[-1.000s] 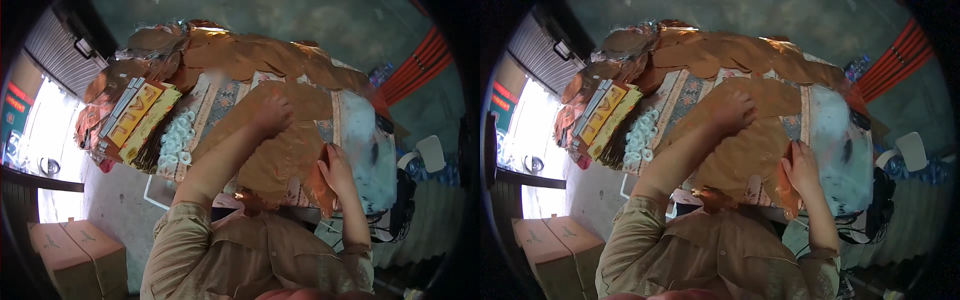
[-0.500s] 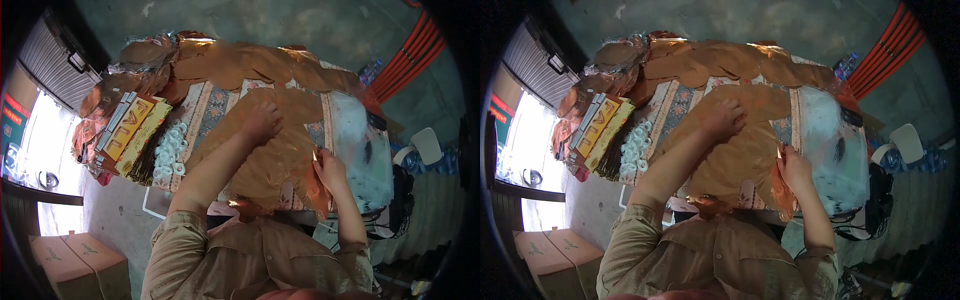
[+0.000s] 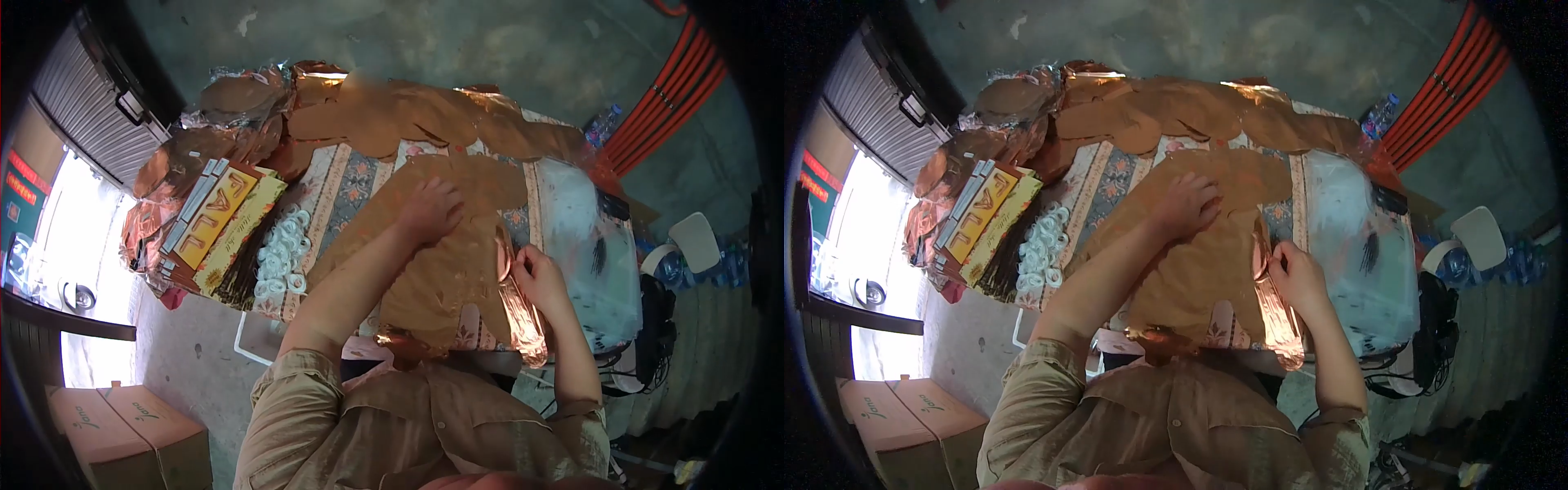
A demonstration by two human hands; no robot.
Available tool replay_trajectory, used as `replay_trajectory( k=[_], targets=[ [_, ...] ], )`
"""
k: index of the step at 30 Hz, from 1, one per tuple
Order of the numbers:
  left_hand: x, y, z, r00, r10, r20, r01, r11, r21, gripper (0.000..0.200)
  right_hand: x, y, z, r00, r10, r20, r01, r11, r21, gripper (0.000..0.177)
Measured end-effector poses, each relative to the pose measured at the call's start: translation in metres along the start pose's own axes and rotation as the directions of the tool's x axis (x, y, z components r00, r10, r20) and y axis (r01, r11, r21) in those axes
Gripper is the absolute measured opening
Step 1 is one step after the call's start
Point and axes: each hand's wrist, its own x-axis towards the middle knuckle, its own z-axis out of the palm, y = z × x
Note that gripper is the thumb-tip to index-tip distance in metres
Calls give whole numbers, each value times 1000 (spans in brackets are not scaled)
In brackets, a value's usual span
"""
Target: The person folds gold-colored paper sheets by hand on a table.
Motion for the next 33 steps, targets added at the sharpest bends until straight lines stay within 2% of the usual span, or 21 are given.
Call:
replay_trajectory(
  k=[2,3,4,6,7,10,14,16,18,20,21,22,24,25,26,28,29,31,32,33],
  targets=[
    [-1,-3,5,997,54,-54,-55,998,-9,24,3,6,-1,967,159,198,-211,937,277,14],
    [0,-6,7,997,50,-59,-50,999,0,24,3,5,-2,967,129,220,-217,869,444,13],
    [-1,-7,11,997,48,-56,-50,998,-28,24,4,3,-5,967,119,225,-210,870,445,13],
    [-3,-6,12,998,22,-59,-25,999,-43,24,7,-3,-10,945,104,310,-281,742,608,17],
    [-1,-4,11,999,27,-21,-28,999,-27,24,8,4,-7,943,78,322,-278,714,642,28],
    [0,-4,12,1000,7,4,-7,999,-38,23,14,-2,-7,943,7,332,-253,664,704,33],
    [-5,-6,16,999,-8,-40,7,1000,-27,24,30,-24,-5,946,-81,313,-172,691,702,39],
    [-4,-4,19,998,4,-64,-5,1000,-20,25,33,-43,-6,920,-45,390,-300,560,772,45],
    [-3,-5,17,1000,-16,-17,15,998,-56,28,39,-47,1,915,-117,386,-256,570,781,51],
    [-5,-4,16,999,-16,-39,14,998,-57,28,39,-58,10,915,-154,374,-207,616,760,56],
    [-4,-4,17,998,-12,-55,8,997,-72,29,42,-50,15,864,-185,469,-211,712,670,53],
    [-4,-3,18,998,-8,-58,4,998,-65,29,42,-52,18,866,-191,463,-203,711,673,53],
    [-2,-6,19,1000,8,-19,-9,1000,-24,28,43,-65,25,775,-221,592,-62,906,419,46],
    [-1,-9,20,1000,6,-21,-7,1000,-20,28,43,-65,35,794,-288,535,-17,870,493,43],
    [-2,-8,22,999,22,-44,-23,999,-22,28,43,-73,34,790,-287,541,-21,870,492,43],
    [-2,-9,26,997,31,-68,-32,999,-21,28,45,-94,30,775,-199,600,-146,867,476,47],
    [-3,-10,29,996,39,-74,-41,999,-32,27,43,-97,30,770,-202,605,-147,867,476,47],
    [-2,-12,33,996,39,-85,-42,998,-36,26,39,-102,31,766,-281,578,-8,895,446,49],
    [-1,-12,36,994,39,-99,-41,999,-17,25,37,-107,28,763,-289,578,-2,894,449,49],
    [-1,-14,38,993,38,-115,-38,999,-1,25,33,-111,23,737,-381,558,153,898,411,51]
  ],
)
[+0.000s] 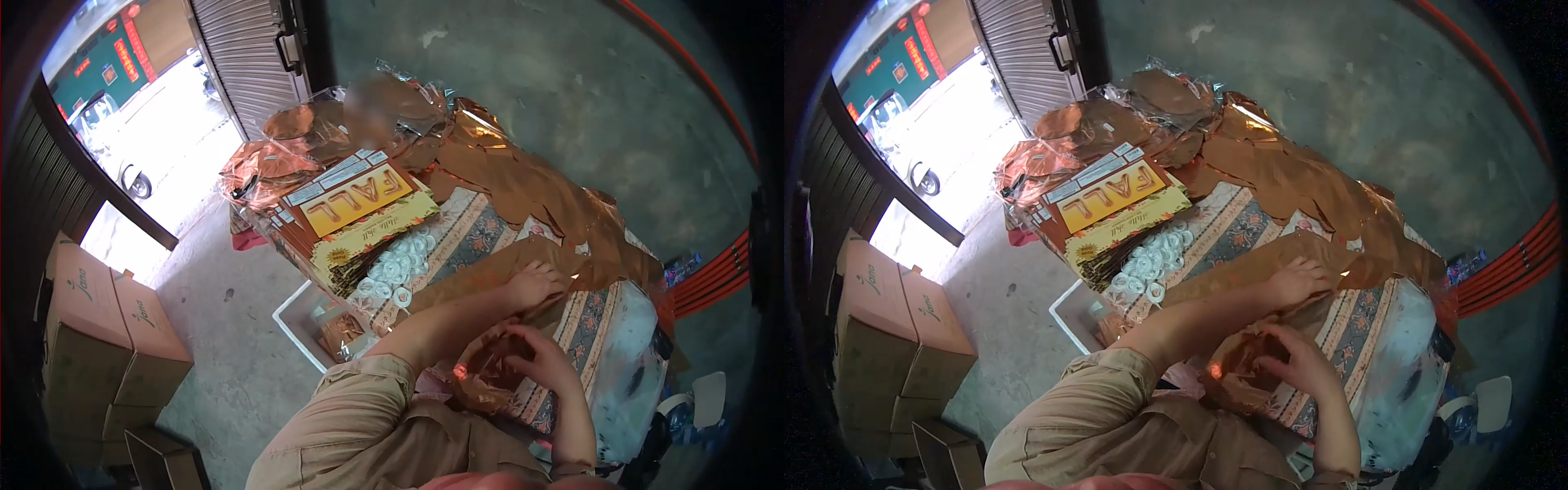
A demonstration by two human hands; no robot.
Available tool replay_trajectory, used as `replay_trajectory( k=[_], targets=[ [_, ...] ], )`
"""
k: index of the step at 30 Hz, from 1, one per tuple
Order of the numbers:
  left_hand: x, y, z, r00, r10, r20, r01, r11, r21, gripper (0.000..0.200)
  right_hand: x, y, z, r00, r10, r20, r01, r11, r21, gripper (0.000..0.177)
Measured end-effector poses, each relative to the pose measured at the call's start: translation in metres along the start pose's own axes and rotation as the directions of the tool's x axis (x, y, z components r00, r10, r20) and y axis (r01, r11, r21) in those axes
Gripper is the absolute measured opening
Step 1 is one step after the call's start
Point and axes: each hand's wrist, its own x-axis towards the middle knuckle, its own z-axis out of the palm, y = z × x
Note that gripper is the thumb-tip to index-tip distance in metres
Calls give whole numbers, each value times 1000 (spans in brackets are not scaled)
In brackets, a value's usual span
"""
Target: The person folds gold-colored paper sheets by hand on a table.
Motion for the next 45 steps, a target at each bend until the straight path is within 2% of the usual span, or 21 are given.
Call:
replay_trajectory(
  k=[1,3,5,7,9,10,11,12,19,21,23,25,28,30,31,33,35,37,39,41,45],
  targets=[
    [-2,-2,3,1000,-8,-2,8,1000,-1,25,-4,-2,1,996,-86,35,90,988,-125,53],
    [-3,0,3,1000,-4,-8,4,1000,7,28,-13,6,2,996,-82,28,84,993,-85,48],
    [-1,-6,6,999,-1,36,1,1000,-3,29,-24,20,-2,975,56,-217,11,955,297,46],
    [0,-10,7,997,8,76,-7,1000,-8,31,-28,64,-9,934,61,-352,81,924,373,46],
    [1,-8,8,997,1,77,0,1000,-9,32,-32,68,-26,840,373,-394,-343,928,145,48],
    [1,-8,8,997,3,76,-2,1000,-11,32,-33,86,-26,839,374,-396,-345,927,145,48],
    [1,-9,8,997,9,75,-9,1000,-2,33,-31,113,-17,844,149,-515,-309,920,-240,45],
    [1,-10,9,997,15,74,-16,1000,5,34,-29,124,-11,839,-103,-534,-281,758,-589,43],
    [3,-8,-3,981,25,194,-40,997,72,34,14,131,-22,784,79,-615,-263,941,-213,50],
    [7,-2,-16,974,14,225,-33,996,81,32,23,141,-20,715,1,-699,-214,952,-217,54],
    [9,4,-24,972,-21,235,5,998,69,32,30,128,-23,720,156,-677,-238,971,-28,57],
    [6,3,-19,985,-7,172,0,999,38,33,39,133,-23,712,-133,-690,-76,962,-263,65],
    [-2,2,-20,991,9,137,-15,999,48,31,44,113,-19,813,-38,-581,-212,910,-356,72],
    [4,9,-31,986,-9,165,-6,996,93,31,49,108,-12,887,-138,-440,-142,826,-546,74],
    [6,12,-36,958,-47,285,2,988,154,31,48,106,-10,884,-129,-450,-153,829,-538,74],
    [8,15,-40,913,-85,399,-3,977,215,32,49,104,-13,812,-210,-545,102,970,-221,69],
    [8,16,-38,968,-74,239,53,994,92,29,39,105,-20,780,-160,-605,132,987,-91,63],
    [7,17,-36,978,-40,203,26,997,70,27,23,105,-31,716,13,-698,190,959,212,58],
    [7,15,-37,987,-19,162,10,999,54,25,14,121,-26,688,40,-724,122,978,170,55],
    [6,14,-35,962,-92,258,73,994,82,24,6,130,-17,756,75,-650,-209,969,-131,56],
    [6,10,-33,985,-39,170,29,998,62,23,1,113,7,864,-10,-504,-215,897,-387,77]
  ],
)
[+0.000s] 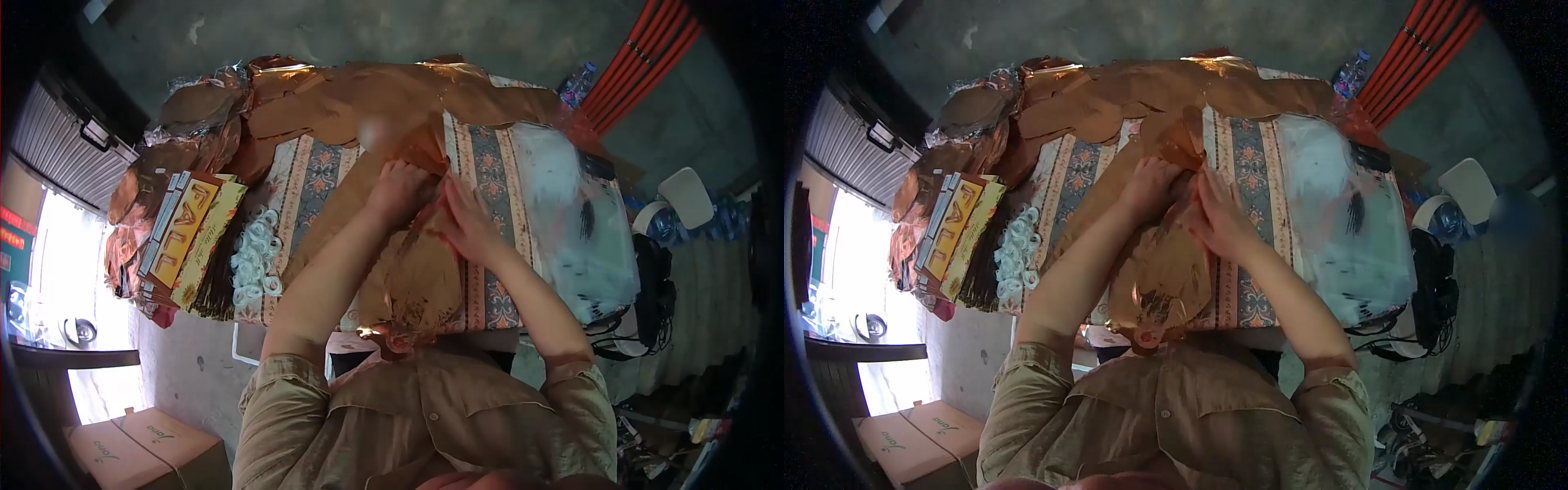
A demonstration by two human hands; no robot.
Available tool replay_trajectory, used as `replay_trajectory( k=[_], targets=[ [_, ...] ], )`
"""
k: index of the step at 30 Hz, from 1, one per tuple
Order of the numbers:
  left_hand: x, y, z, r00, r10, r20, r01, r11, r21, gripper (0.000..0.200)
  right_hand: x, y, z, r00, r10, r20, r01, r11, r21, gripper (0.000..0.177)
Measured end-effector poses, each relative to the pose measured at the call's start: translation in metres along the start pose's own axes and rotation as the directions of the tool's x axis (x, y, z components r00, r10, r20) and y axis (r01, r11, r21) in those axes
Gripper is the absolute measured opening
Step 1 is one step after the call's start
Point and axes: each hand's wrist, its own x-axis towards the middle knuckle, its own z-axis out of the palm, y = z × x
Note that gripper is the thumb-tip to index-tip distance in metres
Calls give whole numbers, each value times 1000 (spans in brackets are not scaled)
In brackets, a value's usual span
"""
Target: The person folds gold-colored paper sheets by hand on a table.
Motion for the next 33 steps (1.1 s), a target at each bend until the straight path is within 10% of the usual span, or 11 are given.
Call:
replay_trajectory(
  k=[10,16,21,33],
  targets=[
    [10,6,-19,944,-123,307,123,992,19,22,-12,-28,5,985,-154,83,161,984,-78,89],
    [4,-4,-5,986,-57,153,67,996,-57,21,-9,-12,-23,997,-66,50,25,811,584,68],
    [7,-1,-9,952,-110,286,105,994,30,23,-15,-7,-12,996,-3,88,0,999,33,66],
    [3,-8,4,972,-112,209,118,993,-15,24,-19,-38,3,981,-110,160,135,979,-152,86]
  ],
)
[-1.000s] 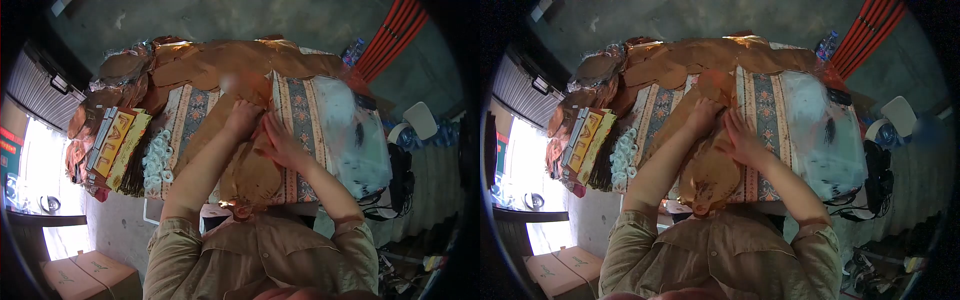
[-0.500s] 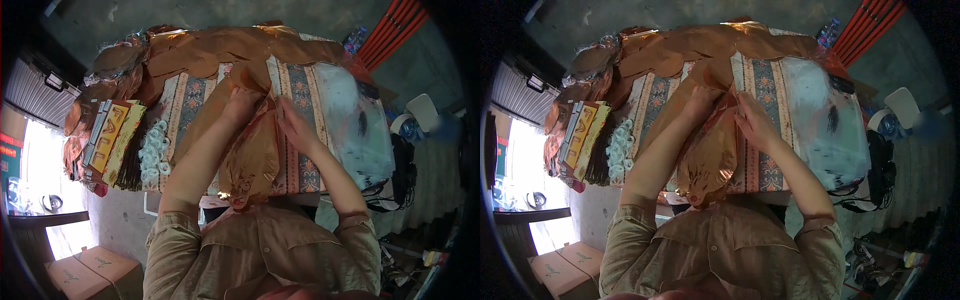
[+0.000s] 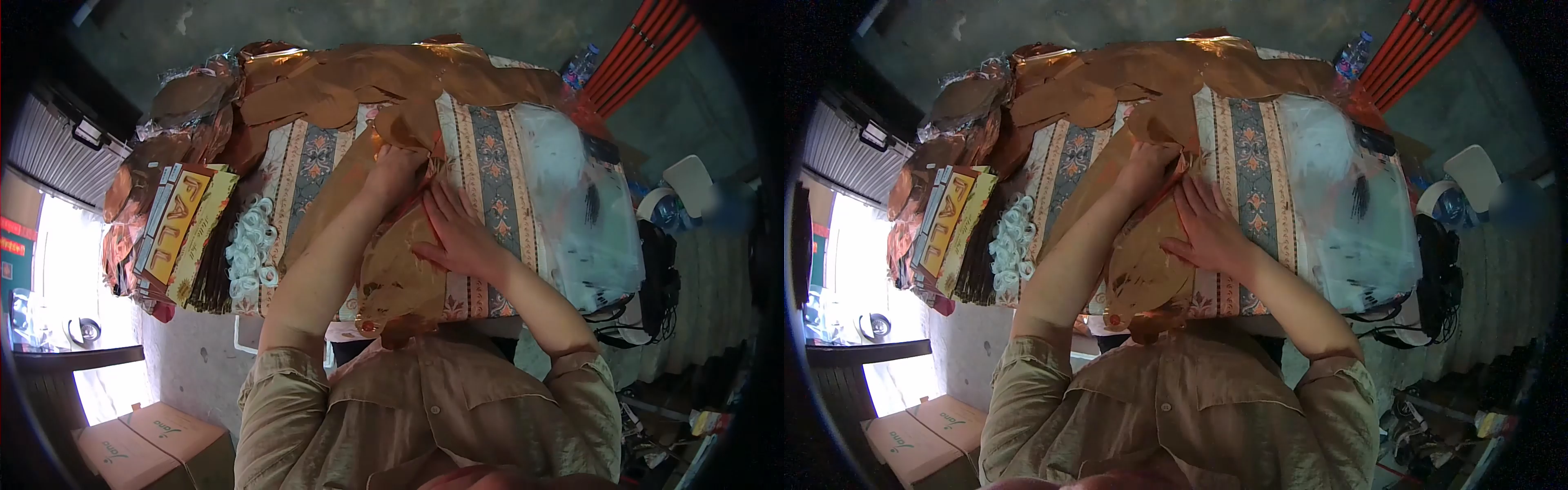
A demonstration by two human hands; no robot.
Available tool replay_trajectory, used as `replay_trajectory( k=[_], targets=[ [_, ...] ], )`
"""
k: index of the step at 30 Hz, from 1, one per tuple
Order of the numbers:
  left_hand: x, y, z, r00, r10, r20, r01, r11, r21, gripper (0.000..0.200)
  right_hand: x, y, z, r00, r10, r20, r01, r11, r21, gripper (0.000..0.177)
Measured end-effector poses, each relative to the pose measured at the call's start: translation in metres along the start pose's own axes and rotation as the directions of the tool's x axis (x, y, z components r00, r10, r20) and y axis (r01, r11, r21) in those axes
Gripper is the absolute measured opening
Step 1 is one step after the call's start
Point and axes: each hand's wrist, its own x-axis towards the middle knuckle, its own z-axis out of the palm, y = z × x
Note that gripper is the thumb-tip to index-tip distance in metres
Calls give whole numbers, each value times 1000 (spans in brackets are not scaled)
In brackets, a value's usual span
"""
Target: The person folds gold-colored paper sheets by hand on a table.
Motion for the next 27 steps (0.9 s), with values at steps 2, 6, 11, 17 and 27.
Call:
replay_trajectory(
  k=[2,6,11,17,27],
  targets=[
    [-1,0,0,979,105,-176,-116,992,-52,15,0,-1,-2,1000,-3,-4,3,1000,13,83],
    [4,1,-6,997,20,77,-17,999,-47,22,2,18,0,999,6,34,-15,965,263,71],
    [4,-3,-3,999,36,16,-35,999,-38,24,9,37,-11,996,75,-40,-34,780,624,70],
    [1,-3,-1,1000,19,11,-19,1000,-1,26,6,17,5,994,87,-72,-78,990,118,72],
    [5,-3,-3,999,50,-8,-51,998,-37,16,11,6,-2,990,108,86,-109,994,7,82]
  ],
)
